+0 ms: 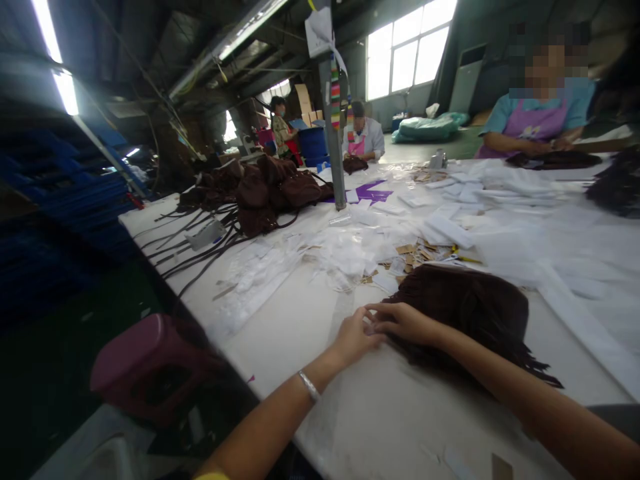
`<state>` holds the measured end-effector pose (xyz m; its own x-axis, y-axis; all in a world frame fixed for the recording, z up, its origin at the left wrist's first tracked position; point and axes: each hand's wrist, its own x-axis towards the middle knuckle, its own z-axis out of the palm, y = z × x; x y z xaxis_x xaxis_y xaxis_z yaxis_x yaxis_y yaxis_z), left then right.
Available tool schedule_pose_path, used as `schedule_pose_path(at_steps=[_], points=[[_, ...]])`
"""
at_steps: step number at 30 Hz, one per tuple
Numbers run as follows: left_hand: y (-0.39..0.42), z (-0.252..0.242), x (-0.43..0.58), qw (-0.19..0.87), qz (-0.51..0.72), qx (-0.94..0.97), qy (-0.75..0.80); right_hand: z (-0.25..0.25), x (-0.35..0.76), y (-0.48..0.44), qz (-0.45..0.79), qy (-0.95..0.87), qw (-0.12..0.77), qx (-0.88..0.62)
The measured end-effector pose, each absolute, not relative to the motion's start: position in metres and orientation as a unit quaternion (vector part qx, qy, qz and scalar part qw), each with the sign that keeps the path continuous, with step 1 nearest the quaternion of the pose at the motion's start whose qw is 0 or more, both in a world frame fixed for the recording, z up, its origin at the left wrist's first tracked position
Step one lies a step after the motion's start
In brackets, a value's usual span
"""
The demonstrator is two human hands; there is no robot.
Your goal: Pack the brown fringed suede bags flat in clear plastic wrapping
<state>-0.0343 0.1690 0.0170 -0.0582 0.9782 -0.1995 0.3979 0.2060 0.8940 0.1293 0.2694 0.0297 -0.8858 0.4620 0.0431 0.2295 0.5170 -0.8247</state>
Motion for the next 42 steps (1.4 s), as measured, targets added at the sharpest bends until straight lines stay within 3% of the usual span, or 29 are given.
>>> schedule_pose_path(at_steps=[9,13,18,22,25,28,34,37,42], points=[[0.06,0.052,-0.115,0.684,0.199,0.449,0.54,0.013,0.142,0.279,0.331,-0.899,0.176,-0.225],[0.004,0.056,-0.144,0.695,0.215,0.416,0.546,0.002,0.147,0.296,0.244,-0.923,0.182,-0.234],[-0.009,0.064,-0.137,0.626,0.308,0.375,0.611,0.027,0.125,0.261,0.102,-0.936,0.214,-0.261],[0.013,0.077,-0.121,0.602,0.364,0.388,0.596,0.065,0.096,0.181,0.24,-0.925,0.255,-0.145],[0.031,0.084,-0.11,0.586,0.435,0.383,0.566,0.076,0.085,0.121,0.363,-0.879,0.196,-0.238],[0.047,0.091,-0.098,0.592,0.497,0.339,0.536,0.066,0.078,0.073,0.539,-0.792,0.169,-0.232],[0.077,0.103,-0.083,0.616,0.515,0.344,0.488,0.032,0.05,0.012,0.831,-0.496,0.204,-0.149],[0.064,0.093,-0.094,0.677,0.473,0.337,0.453,0.031,0.048,0.017,0.856,-0.391,0.288,-0.18],[-0.013,0.058,-0.112,0.744,0.276,0.399,0.459,0.039,0.074,0.076,0.807,-0.298,0.431,-0.274]])
